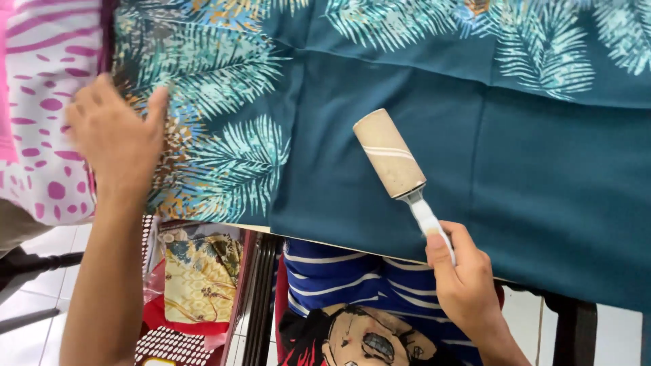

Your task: Using a lint roller to remove lint and debris from a piece of patterned fabric spread on a table.

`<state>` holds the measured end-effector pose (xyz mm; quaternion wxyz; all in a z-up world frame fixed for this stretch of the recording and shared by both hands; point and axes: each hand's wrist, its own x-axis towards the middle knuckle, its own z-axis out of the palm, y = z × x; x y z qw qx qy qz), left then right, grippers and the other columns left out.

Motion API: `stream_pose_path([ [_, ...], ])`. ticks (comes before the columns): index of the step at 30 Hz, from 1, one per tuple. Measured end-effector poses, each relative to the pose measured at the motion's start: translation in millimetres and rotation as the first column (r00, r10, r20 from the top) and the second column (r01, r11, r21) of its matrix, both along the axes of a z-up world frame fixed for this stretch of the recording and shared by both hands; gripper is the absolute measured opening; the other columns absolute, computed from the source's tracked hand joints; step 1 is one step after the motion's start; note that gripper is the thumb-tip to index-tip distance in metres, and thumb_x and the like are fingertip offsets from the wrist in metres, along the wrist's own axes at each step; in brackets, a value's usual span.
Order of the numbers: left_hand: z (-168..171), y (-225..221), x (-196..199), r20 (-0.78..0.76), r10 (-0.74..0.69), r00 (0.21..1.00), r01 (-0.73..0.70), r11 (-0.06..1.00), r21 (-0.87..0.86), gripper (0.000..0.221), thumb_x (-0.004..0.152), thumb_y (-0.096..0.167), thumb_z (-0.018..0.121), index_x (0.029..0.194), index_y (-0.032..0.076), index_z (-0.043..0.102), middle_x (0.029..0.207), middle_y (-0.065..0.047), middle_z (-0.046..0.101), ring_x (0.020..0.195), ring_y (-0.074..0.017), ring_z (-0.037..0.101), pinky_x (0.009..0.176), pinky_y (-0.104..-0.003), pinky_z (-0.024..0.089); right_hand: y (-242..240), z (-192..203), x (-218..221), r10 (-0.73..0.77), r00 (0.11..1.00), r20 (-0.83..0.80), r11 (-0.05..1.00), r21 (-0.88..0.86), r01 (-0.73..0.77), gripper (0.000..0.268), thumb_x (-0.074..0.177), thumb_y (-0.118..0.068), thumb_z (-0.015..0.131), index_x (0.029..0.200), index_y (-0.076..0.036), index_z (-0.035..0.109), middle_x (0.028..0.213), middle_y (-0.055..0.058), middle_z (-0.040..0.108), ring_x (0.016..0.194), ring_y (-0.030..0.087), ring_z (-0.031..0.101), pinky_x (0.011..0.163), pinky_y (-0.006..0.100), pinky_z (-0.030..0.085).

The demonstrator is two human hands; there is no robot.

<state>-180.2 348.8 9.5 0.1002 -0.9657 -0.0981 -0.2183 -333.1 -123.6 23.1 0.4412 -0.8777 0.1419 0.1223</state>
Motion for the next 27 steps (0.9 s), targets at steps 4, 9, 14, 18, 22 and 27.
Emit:
stream_pose_path([
  [4,-21.4,26.1,-22.7,0.166,0.162,0.973,-0.173,0.983,0.055,0.068,0.114,0.071,0.071,0.119,0.004,0.064,0.109,-0.018,0.057,0.097,-0.0402,0.051,0.072,-0.055,0.043,0.4,-3.0,4.1,-0.002,1.000,-0.021,0.999,-0.041,0.001,0.035,0.103,-0.038,0.047,0.110,-0.010,0.067,0.071,-0.002,0.063,0.062,0.015,0.053,0.063,0.033,0.045],
  [9,-56.4,86.2,-15.9,0.150,-0.003,0.989,-0.005,0.998,0.059,0.043,0.133,0.037,0.060,0.102,0.007,0.058,0.074,-0.015,0.067,0.060,-0.0412,0.063,0.052,-0.052,0.043,2.3,2.3,7.4,-0.048,0.994,-0.095,0.998,0.026,0.051,0.035,0.106,-0.034,0.044,0.115,-0.007,0.065,0.072,0.003,0.057,0.056,0.015,0.047,0.051,0.033,0.041],
  [14,-54.2,122.6,-18.5,0.104,-0.096,0.990,0.084,0.990,0.110,0.042,0.137,0.033,0.068,0.106,0.007,0.060,0.078,-0.016,0.068,0.063,-0.0404,0.064,0.056,-0.050,0.045,-0.6,2.5,10.8,-0.068,0.990,-0.123,0.997,0.040,0.073,0.036,0.107,-0.035,0.043,0.113,-0.006,0.063,0.071,0.004,0.056,0.053,0.016,0.045,0.049,0.034,0.038],
  [18,-33.2,96.4,-26.0,0.164,-0.071,0.984,0.062,0.996,0.058,0.038,0.135,0.037,0.072,0.109,0.009,0.064,0.094,-0.011,0.071,0.077,-0.0361,0.067,0.061,-0.049,0.046,-1.4,1.2,9.9,-0.090,0.988,-0.126,0.990,0.098,0.103,0.036,0.106,-0.034,0.044,0.118,-0.005,0.062,0.076,0.005,0.058,0.054,0.016,0.046,0.049,0.033,0.039],
  [22,15.4,-10.5,-60.2,0.349,-0.287,0.892,0.270,0.958,0.098,0.030,0.126,0.023,0.068,0.114,-0.004,0.064,0.107,-0.018,0.060,0.101,-0.0334,0.056,0.092,-0.045,0.044,-5.1,5.5,0.3,-0.158,0.974,-0.162,0.985,0.038,0.166,0.040,0.104,-0.032,0.047,0.133,-0.006,0.058,0.067,0.010,0.059,0.055,0.020,0.050,0.050,0.036,0.042],
  [27,27.3,-62.6,-108.8,0.012,-0.788,0.616,0.787,0.613,-0.071,0.055,0.086,0.062,0.083,0.106,0.013,0.068,0.109,-0.004,0.066,0.102,-0.0248,0.064,0.082,-0.039,0.045,-18.1,-9.9,-20.1,-0.179,0.983,-0.025,0.956,-0.242,0.168,0.052,0.103,-0.041,0.043,0.139,-0.006,0.053,0.096,0.012,0.071,0.076,0.031,0.066,0.071,0.045,0.050],
])
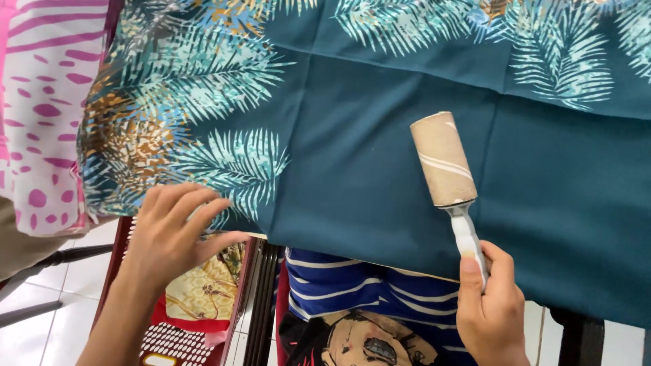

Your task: Using a lint roller to remove lint and debris from a piece of patterned fabric spread on a table.

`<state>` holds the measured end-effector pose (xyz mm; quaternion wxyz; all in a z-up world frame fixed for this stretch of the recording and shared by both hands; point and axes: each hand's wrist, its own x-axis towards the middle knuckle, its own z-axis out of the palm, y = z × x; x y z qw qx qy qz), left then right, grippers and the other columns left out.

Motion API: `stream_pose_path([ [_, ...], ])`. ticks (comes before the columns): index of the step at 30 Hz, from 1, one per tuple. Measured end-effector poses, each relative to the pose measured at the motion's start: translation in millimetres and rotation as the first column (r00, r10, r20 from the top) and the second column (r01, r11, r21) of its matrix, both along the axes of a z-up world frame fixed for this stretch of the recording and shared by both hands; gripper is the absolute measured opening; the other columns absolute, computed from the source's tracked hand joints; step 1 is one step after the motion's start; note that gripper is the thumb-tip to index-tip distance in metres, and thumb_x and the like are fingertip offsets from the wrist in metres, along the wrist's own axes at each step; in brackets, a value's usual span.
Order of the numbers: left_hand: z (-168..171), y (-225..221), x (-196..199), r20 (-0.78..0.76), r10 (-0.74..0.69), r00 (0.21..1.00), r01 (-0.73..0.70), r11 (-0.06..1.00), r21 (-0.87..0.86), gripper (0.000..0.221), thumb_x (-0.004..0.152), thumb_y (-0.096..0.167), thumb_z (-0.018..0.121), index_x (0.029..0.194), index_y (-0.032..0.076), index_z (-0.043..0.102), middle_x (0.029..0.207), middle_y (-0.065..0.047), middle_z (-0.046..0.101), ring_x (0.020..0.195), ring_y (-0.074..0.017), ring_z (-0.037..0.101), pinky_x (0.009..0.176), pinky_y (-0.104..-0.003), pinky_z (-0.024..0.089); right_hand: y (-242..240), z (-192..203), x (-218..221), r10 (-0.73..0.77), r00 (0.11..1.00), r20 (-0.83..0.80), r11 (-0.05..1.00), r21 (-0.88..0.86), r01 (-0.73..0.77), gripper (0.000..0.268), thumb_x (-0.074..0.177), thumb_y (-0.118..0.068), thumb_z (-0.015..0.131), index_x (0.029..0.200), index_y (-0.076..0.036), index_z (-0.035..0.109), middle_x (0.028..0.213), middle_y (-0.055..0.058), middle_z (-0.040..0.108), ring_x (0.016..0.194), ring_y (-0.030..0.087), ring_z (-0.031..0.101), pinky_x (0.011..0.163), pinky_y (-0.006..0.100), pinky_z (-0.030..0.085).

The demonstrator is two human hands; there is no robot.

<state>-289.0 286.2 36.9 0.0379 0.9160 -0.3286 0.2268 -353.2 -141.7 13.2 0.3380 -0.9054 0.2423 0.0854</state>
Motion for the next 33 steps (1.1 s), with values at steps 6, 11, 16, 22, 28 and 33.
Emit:
stream_pose_path([
  [6,-29.7,36.1,-15.2,-0.060,-0.105,0.993,0.094,0.982,-0.161,0.013,0.099,0.012,0.073,0.108,0.003,0.069,0.108,-0.009,0.071,0.098,-0.0289,0.064,0.087,-0.044,0.048,-17.4,-23.9,-3.4,0.078,0.985,0.157,0.994,-0.092,-0.064,0.049,0.105,-0.037,0.047,0.138,-0.002,0.056,0.109,0.021,0.072,0.095,0.043,0.067,0.084,0.050,0.048],
  [11,-40.5,53.5,-15.4,0.012,-0.149,0.989,0.149,0.987,-0.056,0.012,0.104,0.008,0.061,0.110,-0.002,0.065,0.104,-0.013,0.067,0.094,-0.0304,0.061,0.086,-0.045,0.051,-10.9,-11.5,5.4,0.017,0.999,0.043,0.998,-0.066,-0.014,0.050,0.109,-0.039,0.043,0.140,-0.002,0.055,0.097,0.016,0.070,0.083,0.036,0.065,0.074,0.049,0.047],
  [16,-34.1,49.3,-14.8,0.044,-0.139,0.989,0.142,0.988,-0.062,0.017,0.098,0.020,0.078,0.100,0.007,0.069,0.098,-0.007,0.069,0.087,-0.0246,0.063,0.082,-0.041,0.050,-3.1,0.9,9.8,-0.041,0.998,-0.040,0.998,-0.057,0.039,0.052,0.108,-0.041,0.041,0.142,-0.003,0.053,0.106,0.018,0.070,0.090,0.037,0.065,0.077,0.050,0.048],
  [22,-2.8,-8.0,5.3,0.105,-0.059,0.993,0.074,0.988,-0.138,0.022,0.095,0.026,0.082,0.082,0.013,0.069,0.098,-0.007,0.072,0.099,-0.0290,0.067,0.089,-0.042,0.047,10.7,-14.6,2.9,0.141,0.959,0.247,0.980,-0.174,-0.099,0.040,0.105,-0.029,0.055,0.135,-0.002,0.057,0.113,0.020,0.071,0.091,0.045,0.068,0.076,0.052,0.051],
  [28,2.8,-85.4,24.2,-0.033,-0.090,0.995,0.083,0.982,-0.168,0.028,0.098,0.033,0.080,0.116,0.012,0.074,0.127,-0.006,0.072,0.123,-0.0320,0.061,0.095,-0.045,0.047,25.5,-23.0,1.0,0.288,0.850,0.442,0.951,-0.240,-0.197,0.033,0.100,-0.018,0.066,0.121,0.002,0.052,0.122,0.020,0.069,0.095,0.038,0.068,0.077,0.045,0.053],
  [33,19.4,-183.3,9.0,-0.762,0.320,0.563,-0.402,0.912,0.086,0.070,0.088,0.084,0.046,0.069,0.021,0.070,0.071,-0.003,0.073,0.074,-0.0364,0.072,0.057,-0.052,0.048,48.1,14.0,10.6,0.073,0.992,0.099,0.997,0.022,-0.076,0.055,0.092,-0.038,0.062,0.140,-0.014,0.047,0.103,0.012,0.072,0.083,0.040,0.072,0.076,0.052,0.052],
])
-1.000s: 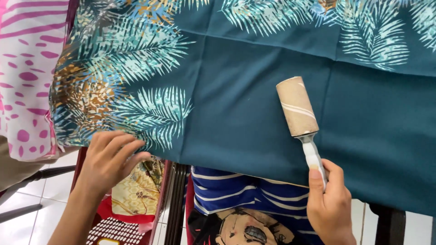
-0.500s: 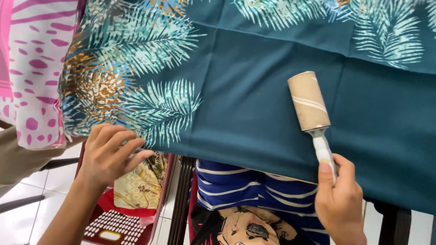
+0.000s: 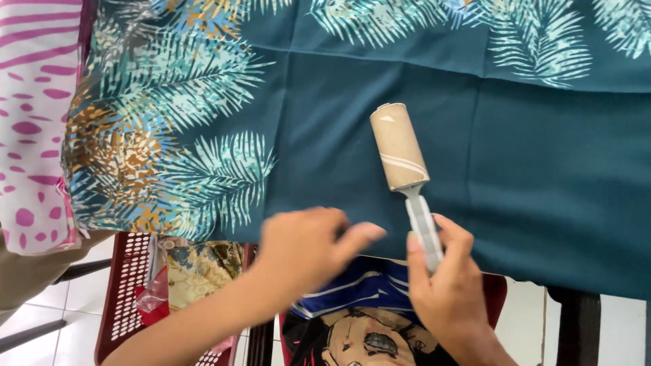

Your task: Using a lint roller to remove lint and debris from a piece of patterned fabric spread on a table.

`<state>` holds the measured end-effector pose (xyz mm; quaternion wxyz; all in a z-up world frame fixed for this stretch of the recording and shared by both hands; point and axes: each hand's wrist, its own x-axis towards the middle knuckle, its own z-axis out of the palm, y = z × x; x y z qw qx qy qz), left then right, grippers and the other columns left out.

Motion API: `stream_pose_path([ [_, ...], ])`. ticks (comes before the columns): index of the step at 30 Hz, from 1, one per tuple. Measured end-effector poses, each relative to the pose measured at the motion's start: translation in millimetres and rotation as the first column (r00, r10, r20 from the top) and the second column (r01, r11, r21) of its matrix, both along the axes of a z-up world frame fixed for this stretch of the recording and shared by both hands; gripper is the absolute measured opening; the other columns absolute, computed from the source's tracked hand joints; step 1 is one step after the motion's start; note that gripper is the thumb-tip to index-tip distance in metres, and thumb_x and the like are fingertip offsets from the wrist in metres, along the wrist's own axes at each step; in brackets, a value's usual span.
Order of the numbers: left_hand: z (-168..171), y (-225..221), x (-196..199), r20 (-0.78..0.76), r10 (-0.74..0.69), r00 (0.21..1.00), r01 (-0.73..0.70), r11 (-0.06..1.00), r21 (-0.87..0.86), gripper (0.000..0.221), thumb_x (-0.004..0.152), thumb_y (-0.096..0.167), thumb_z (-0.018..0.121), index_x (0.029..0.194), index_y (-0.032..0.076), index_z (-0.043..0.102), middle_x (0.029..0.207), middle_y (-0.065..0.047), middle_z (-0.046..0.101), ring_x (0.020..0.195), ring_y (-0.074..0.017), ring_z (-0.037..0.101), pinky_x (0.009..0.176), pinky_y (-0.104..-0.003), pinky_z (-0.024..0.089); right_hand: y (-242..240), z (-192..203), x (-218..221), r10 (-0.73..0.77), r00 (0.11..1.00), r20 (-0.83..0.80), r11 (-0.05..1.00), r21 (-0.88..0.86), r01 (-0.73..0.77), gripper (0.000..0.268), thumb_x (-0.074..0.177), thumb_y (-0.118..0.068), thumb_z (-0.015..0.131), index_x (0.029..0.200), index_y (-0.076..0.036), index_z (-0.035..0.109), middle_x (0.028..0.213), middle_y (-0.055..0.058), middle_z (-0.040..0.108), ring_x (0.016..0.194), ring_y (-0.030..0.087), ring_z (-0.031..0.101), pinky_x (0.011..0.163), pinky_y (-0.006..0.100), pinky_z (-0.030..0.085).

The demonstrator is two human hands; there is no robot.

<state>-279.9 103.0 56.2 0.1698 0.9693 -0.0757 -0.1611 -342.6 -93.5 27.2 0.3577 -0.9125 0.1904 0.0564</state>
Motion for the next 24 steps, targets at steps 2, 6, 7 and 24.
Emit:
stream_pose_path([
  [2,-3.6,-25.3,2.6,-0.070,-0.038,0.997,0.036,0.999,-0.027,0.073,0.088,0.085,0.041,0.076,0.017,0.064,0.073,-0.008,0.073,0.073,-0.0412,0.070,0.057,-0.054,0.048,3.0,-7.0,-4.3,0.075,0.994,0.081,0.993,0.088,-0.082,0.058,0.092,-0.032,0.060,0.142,-0.009,0.040,0.113,0.017,0.071,0.089,0.040,0.075,0.077,0.050,0.055],
  [6,5.8,-51.8,15.4,-0.286,-0.098,0.953,0.053,0.985,-0.163,0.071,0.092,0.077,0.036,0.095,0.009,0.054,0.076,-0.010,0.063,0.065,-0.0423,0.062,0.057,-0.052,0.046,2.2,-5.4,-4.8,0.231,0.962,0.144,0.867,0.419,-0.271,0.067,0.095,-0.019,0.056,0.149,-0.004,0.019,0.148,0.023,0.054,0.121,0.029,0.071,0.093,0.040,0.057],
  [7,11.3,-53.3,17.9,-0.284,-0.102,0.953,0.057,0.985,-0.160,0.071,0.092,0.077,0.036,0.095,0.009,0.054,0.076,-0.010,0.063,0.065,-0.0423,0.062,0.057,-0.052,0.046,-3.3,2.3,0.0,0.227,0.963,0.146,0.867,0.421,-0.268,0.067,0.095,-0.019,0.056,0.149,-0.004,0.019,0.148,0.023,0.054,0.121,0.029,0.071,0.093,0.040,0.057],
  [24,-42.1,-101.5,-4.6,0.187,0.052,0.981,-0.015,0.981,-0.195,0.028,0.108,0.035,0.049,0.118,0.009,0.046,0.080,-0.007,0.062,0.048,-0.0440,0.061,0.035,-0.053,0.046,-166.1,-44.7,229.1,0.700,0.545,0.462,0.699,-0.602,-0.386,0.043,0.111,-0.008,0.045,0.152,0.005,0.050,0.158,0.023,0.046,0.149,0.046,0.038,0.116,0.066,0.029],
])
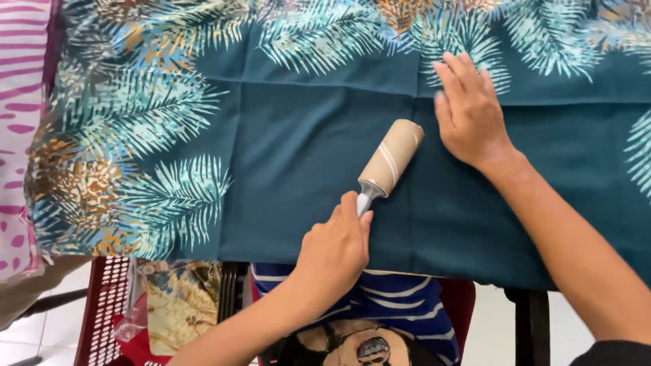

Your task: Using a lint roller to remove lint and debris from a piece of patterned fabric spread on a table.

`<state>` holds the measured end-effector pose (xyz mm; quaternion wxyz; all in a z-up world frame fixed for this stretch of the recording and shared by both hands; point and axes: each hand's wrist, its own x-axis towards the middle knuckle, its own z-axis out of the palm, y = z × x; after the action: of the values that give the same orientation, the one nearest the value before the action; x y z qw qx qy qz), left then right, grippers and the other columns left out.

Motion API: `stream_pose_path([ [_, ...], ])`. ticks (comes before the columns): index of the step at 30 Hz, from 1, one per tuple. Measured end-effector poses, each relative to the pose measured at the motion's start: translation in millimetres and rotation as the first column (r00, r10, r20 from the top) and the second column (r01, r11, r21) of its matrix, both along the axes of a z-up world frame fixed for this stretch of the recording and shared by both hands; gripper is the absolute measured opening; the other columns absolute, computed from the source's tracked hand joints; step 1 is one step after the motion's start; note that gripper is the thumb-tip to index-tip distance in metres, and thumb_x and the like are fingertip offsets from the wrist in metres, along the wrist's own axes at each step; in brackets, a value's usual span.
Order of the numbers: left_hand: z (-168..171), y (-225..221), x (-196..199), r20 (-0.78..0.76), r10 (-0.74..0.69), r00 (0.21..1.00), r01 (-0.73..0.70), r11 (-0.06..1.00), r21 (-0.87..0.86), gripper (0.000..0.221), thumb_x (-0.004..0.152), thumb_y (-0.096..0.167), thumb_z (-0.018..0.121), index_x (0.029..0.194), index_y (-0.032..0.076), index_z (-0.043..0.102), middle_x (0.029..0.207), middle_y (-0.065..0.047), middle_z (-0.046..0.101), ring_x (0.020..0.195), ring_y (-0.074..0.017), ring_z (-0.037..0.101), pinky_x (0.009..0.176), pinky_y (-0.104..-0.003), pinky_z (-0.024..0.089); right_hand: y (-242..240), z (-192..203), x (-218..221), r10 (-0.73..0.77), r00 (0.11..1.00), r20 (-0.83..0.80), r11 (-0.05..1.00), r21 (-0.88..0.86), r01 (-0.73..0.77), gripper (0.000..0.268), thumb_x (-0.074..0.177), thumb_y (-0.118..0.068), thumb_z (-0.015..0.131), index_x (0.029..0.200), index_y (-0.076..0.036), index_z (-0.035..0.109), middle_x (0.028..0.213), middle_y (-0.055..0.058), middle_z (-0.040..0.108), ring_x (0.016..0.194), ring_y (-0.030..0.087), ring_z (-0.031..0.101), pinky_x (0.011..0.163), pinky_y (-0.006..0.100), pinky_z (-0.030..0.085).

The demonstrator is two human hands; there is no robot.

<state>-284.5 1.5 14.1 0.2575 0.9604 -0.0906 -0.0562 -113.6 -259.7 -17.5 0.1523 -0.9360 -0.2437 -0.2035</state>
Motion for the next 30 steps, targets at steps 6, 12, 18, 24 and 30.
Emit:
stream_pose_path([
  [6,-1.7,4.8,-10.1,-0.013,0.144,0.989,-0.134,0.949,0.286,0.035,0.108,0.041,0.041,0.132,0.015,0.044,0.086,-0.008,0.059,0.051,-0.0374,0.070,0.036,-0.053,0.054,-0.3,3.0,13.3,-0.083,0.939,-0.335,0.978,-0.206,0.013,0.062,0.110,-0.049,0.026,0.164,-0.020,0.033,0.169,0.010,0.029,0.154,0.040,0.020,0.117,0.069,0.010],
  [12,-1.9,107.1,-8.3,-0.087,0.614,0.784,-0.564,0.764,0.312,0.047,0.107,0.041,0.039,0.144,0.012,0.042,0.113,-0.021,0.066,0.077,-0.0583,0.070,0.071,-0.072,0.051,1.3,7.9,11.2,-0.077,0.936,-0.343,0.976,-0.216,0.001,0.062,0.110,-0.048,0.025,0.165,-0.019,0.032,0.169,0.012,0.027,0.154,0.043,0.018,0.116,0.072,0.012],
  [18,56.1,126.7,-11.1,0.025,0.608,0.794,-0.580,0.744,0.333,0.030,0.111,0.027,0.042,0.132,0.005,0.041,0.092,-0.030,0.070,0.079,-0.0561,0.068,0.065,-0.067,0.048,-0.5,4.9,11.4,-0.071,0.935,-0.346,0.981,-0.196,0.002,0.063,0.110,-0.049,0.024,0.165,-0.019,0.032,0.169,0.013,0.028,0.153,0.044,0.019,0.115,0.073,0.012],
  [24,22.6,70.4,-30.7,-0.120,0.141,0.983,-0.103,0.955,0.277,0.032,0.105,0.039,0.045,0.131,0.020,0.046,0.093,-0.005,0.059,0.058,-0.0432,0.066,0.042,-0.056,0.047,2.1,8.7,11.7,-0.096,0.912,-0.398,0.981,-0.195,0.018,0.064,0.109,-0.049,0.023,0.165,-0.021,0.030,0.170,0.011,0.026,0.154,0.041,0.016,0.117,0.071,0.008],
  [30,19.1,88.2,-19.5,-0.103,0.165,0.981,-0.115,0.918,0.380,0.032,0.107,0.041,0.043,0.128,0.017,0.044,0.091,-0.007,0.058,0.059,-0.0499,0.066,0.041,-0.063,0.048,2.1,8.8,10.6,-0.087,0.930,-0.358,0.979,-0.204,0.013,0.063,0.109,-0.047,0.026,0.164,-0.018,0.033,0.169,0.013,0.029,0.153,0.043,0.020,0.115,0.073,0.012],
])
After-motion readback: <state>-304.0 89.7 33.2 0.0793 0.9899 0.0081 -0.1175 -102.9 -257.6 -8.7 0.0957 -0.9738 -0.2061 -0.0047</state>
